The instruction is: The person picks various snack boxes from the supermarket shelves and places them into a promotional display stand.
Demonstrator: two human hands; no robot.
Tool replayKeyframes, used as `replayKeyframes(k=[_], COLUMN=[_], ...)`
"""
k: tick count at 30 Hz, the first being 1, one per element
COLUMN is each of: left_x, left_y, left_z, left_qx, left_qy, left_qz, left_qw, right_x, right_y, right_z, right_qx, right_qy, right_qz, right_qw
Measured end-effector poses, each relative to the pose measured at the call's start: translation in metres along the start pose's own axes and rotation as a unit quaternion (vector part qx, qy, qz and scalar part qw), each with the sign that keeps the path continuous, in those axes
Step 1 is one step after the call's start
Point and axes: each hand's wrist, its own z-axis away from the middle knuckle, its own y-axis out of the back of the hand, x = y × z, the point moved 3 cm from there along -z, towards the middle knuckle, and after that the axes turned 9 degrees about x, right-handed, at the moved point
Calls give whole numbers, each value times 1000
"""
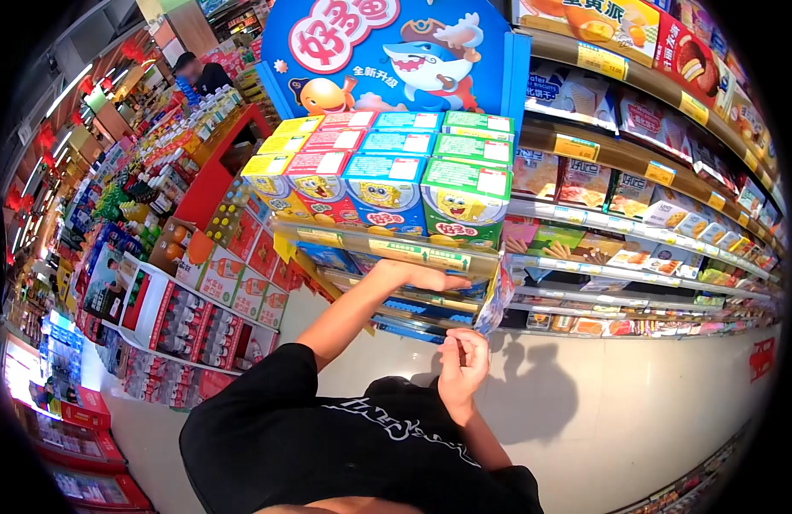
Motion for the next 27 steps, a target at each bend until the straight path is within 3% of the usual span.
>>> replayKeyframes(k=[5, 15, 19, 22, 23, 25, 27], left_x=[18, -3, 3, 24, 25, 25, 13], left_y=[18, 1, 1, 14, 12, 4, -18], left_z=[6, 8, 30, 67, 85, 118, 164], left_qx=[44, 41, 91, 67, 166, 274, 279], left_qy=[-73, -102, -91, -24, -103, -190, -159], left_qz=[13, 12, -35, -72, -44, -76, -24], left_qw=[996, 994, 991, 995, 980, 940, 947], right_x=[-4, 11, 15, 19, 19, 20, 22], right_y=[6, -7, -13, -18, -21, -26, -33], right_z=[-5, 4, 10, 22, 27, 33, 44], right_qx=[6, -5, -48, -72, -73, -84, -97], right_qy=[5, -40, -50, -52, -46, -38, -41], right_qz=[-2, -14, 23, 44, 53, 51, 24], right_qw=[1000, 999, 997, 995, 995, 994, 994])
